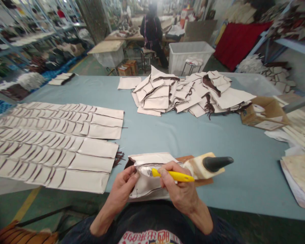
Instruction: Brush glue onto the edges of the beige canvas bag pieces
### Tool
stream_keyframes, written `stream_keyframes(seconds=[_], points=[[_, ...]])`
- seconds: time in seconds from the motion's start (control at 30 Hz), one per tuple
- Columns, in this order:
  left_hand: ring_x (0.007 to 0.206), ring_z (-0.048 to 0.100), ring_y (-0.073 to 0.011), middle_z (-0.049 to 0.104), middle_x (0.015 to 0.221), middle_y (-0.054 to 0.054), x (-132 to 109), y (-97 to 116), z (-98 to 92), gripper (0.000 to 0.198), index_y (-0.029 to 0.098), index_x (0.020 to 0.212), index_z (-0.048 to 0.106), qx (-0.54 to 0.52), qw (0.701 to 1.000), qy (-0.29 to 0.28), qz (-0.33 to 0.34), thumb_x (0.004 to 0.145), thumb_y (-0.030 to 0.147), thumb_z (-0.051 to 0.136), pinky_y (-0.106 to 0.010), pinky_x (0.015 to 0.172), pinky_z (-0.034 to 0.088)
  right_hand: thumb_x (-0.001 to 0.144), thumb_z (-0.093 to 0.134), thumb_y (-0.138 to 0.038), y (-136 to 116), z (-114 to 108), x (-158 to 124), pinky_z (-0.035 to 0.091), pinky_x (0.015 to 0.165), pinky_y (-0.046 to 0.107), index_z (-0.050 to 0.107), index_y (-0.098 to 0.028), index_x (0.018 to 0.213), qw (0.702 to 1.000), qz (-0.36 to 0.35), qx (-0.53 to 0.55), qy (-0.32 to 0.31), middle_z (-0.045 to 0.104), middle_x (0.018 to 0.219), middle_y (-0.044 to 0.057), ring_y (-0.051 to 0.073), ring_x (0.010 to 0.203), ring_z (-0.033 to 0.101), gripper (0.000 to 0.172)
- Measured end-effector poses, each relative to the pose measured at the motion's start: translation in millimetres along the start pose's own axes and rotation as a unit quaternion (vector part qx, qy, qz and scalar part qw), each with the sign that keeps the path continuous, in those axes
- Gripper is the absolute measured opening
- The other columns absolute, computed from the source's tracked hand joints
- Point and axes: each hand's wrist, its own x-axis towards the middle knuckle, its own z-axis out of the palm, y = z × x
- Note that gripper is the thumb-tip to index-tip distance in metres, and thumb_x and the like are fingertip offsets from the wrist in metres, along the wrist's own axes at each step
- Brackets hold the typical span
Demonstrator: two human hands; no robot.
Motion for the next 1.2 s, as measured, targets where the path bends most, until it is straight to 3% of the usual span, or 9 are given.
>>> stream_keyframes(seconds=[0.2,0.4,0.53,0.67,0.77,0.87,0.97,1.1,1.2], points=[[0.083,0.070,-0.0193,0.078,0.096,-0.008,-2,7,4.2,0.048,0.013,0.120,0.072,-0.021,0.999,-0.033,-0.008,0.089,0.050,0.074,-0.027,0.075,0.056,0.103,0.057,-0.033,-5,13,31,0.051,0.055,0.026,0.066,-0.022,0.089,0.995,-0.093,-0.032,0.014,0.068,0.066,-0.002,0.014,0.056,0.063,0.020],[0.073,0.064,-0.0159,0.074,0.087,-0.005,4,-2,-3.5,0.041,0.013,0.117,0.073,0.027,0.999,-0.010,0.022,0.093,0.046,0.067,-0.027,0.071,0.054,0.103,0.059,-0.041,6,10,18,0.048,0.049,0.025,0.065,-0.022,0.090,0.990,-0.048,0.055,0.121,0.063,0.059,-0.003,0.014,0.050,0.057,0.024],[0.073,0.065,-0.0167,0.074,0.086,-0.005,8,-3,-6.6,0.034,0.015,0.118,0.074,0.052,0.998,-0.008,0.044,0.096,0.039,0.063,-0.029,0.076,0.056,0.104,0.058,-0.041,8,4,10,0.043,0.045,0.025,0.066,-0.022,0.085,0.995,-0.027,0.032,0.086,0.058,0.054,-0.004,0.013,0.045,0.052,0.028],[0.080,0.069,-0.0201,0.078,0.096,-0.008,10,4,-3.0,0.036,0.015,0.120,0.073,0.077,0.995,-0.026,0.051,0.096,0.040,0.061,-0.032,0.079,0.058,0.102,0.058,-0.037,8,12,16,0.048,0.052,0.027,0.067,-0.022,0.081,0.996,-0.059,-0.040,0.046,0.061,0.056,-0.003,0.014,0.051,0.057,0.028],[0.083,0.070,-0.0220,0.078,0.096,-0.009,13,12,-0.9,0.042,0.013,0.121,0.072,0.091,0.995,-0.019,0.044,0.095,0.044,0.061,-0.032,0.077,0.058,0.104,0.056,-0.037,11,23,20,0.049,0.053,0.027,0.067,-0.022,0.086,0.996,-0.070,-0.004,0.061,0.062,0.058,-0.003,0.014,0.051,0.058,0.025],[0.087,0.070,-0.0234,0.077,0.094,-0.009,14,20,0.8,0.042,0.013,0.119,0.072,0.126,0.990,-0.018,0.061,0.095,0.045,0.059,-0.032,0.081,0.058,0.106,0.053,-0.039,19,27,22,0.050,0.055,0.027,0.064,-0.023,0.093,0.986,-0.066,0.071,0.135,0.062,0.061,-0.003,0.015,0.054,0.059,0.024],[0.090,0.068,-0.0229,0.075,0.091,-0.007,14,26,3.8,0.032,0.016,0.113,0.073,0.202,0.974,-0.041,0.094,0.097,0.037,0.054,-0.032,0.084,0.057,0.106,0.053,-0.042,30,23,23,0.053,0.065,0.030,0.064,-0.023,0.096,0.971,-0.058,0.063,0.224,0.065,0.068,-0.002,0.016,0.063,0.062,0.025],[0.091,0.065,-0.0218,0.069,0.093,-0.007,17,29,5.8,0.027,0.020,0.102,0.073,0.344,0.919,-0.042,0.187,0.098,0.024,0.047,-0.031,0.086,0.054,0.104,0.055,-0.047,46,14,19,0.054,0.067,0.031,0.065,-0.022,0.096,0.966,-0.045,0.001,0.254,0.068,0.071,-0.001,0.018,0.066,0.065,0.028],[0.090,0.065,-0.0217,0.067,0.095,-0.008,21,26,2.0,0.032,0.021,0.109,0.074,0.401,0.877,-0.069,0.256,0.096,0.017,0.046,-0.030,0.082,0.055,0.105,0.053,-0.046,55,8,17,0.055,0.069,0.030,0.065,-0.022,0.098,0.961,-0.041,-0.035,0.271,0.069,0.071,-0.001,0.018,0.068,0.067,0.028]])
